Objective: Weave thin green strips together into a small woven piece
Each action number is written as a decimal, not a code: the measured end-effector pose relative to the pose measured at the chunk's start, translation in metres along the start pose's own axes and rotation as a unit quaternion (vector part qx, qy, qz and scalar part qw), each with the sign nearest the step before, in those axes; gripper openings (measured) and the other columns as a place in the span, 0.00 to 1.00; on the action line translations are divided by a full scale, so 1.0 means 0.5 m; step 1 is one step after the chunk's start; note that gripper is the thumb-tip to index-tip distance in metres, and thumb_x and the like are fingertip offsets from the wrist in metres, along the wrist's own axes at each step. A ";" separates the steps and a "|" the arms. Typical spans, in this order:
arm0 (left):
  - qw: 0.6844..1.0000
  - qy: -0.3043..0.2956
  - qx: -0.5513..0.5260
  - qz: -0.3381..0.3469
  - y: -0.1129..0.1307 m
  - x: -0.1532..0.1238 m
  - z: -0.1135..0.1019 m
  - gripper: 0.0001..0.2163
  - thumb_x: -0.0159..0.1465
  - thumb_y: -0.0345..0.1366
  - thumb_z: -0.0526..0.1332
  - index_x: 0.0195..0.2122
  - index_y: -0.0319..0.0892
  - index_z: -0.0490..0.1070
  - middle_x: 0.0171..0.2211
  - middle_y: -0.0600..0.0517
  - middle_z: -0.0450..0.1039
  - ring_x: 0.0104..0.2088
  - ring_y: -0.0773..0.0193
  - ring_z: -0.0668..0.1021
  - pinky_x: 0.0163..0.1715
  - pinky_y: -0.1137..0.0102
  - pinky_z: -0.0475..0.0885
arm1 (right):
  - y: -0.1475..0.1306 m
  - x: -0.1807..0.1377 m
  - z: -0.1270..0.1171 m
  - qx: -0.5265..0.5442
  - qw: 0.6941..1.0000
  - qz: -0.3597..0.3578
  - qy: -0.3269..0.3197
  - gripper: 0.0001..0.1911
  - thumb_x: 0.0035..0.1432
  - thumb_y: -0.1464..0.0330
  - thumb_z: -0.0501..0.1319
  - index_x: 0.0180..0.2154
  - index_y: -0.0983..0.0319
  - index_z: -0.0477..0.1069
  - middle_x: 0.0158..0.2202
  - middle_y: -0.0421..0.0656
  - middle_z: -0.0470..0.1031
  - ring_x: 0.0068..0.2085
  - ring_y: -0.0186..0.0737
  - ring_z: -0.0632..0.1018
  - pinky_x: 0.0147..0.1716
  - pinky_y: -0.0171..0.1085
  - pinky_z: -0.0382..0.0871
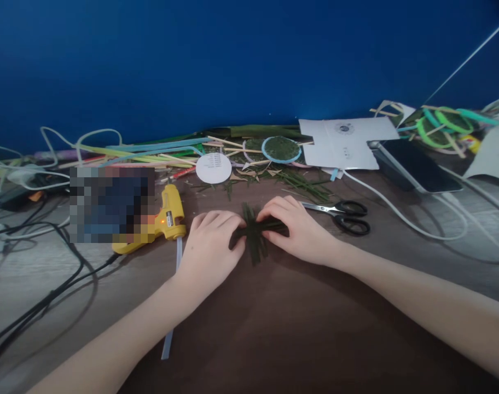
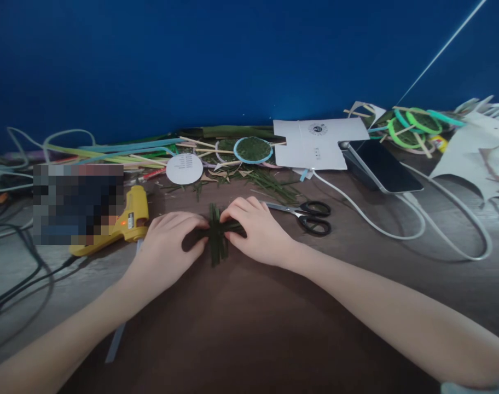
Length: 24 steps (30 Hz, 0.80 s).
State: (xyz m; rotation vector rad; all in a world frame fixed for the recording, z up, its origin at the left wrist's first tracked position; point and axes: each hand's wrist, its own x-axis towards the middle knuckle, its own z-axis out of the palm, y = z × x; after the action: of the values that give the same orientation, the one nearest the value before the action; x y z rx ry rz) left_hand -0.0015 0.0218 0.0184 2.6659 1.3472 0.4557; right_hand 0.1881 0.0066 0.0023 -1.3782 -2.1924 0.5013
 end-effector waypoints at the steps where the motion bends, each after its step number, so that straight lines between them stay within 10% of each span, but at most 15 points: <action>1: 1.000 -0.002 -0.002 -0.003 0.000 0.000 0.000 0.05 0.57 0.30 0.58 0.34 0.43 0.69 0.36 0.53 0.75 0.41 0.57 0.73 0.42 0.61 0.63 | 0.000 0.000 0.000 -0.001 1.000 0.001 -0.001 0.06 0.54 0.72 0.57 0.36 0.61 0.66 0.40 0.43 0.69 0.42 0.42 0.66 0.42 0.42 0.58; 24: 0.999 -0.005 -0.021 -0.023 0.004 -0.001 -0.001 0.04 0.57 0.31 0.58 0.33 0.44 0.68 0.37 0.53 0.74 0.42 0.58 0.73 0.43 0.62 0.63 | -0.001 0.001 0.003 -0.012 1.000 0.003 0.006 0.06 0.57 0.70 0.55 0.36 0.60 0.69 0.40 0.43 0.70 0.42 0.42 0.66 0.42 0.42 0.58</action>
State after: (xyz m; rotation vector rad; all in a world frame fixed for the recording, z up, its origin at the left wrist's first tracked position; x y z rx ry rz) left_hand -0.0006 0.0201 0.0191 2.5939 1.3763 0.4601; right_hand 0.1866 0.0065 0.0014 -1.3974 -2.1904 0.4696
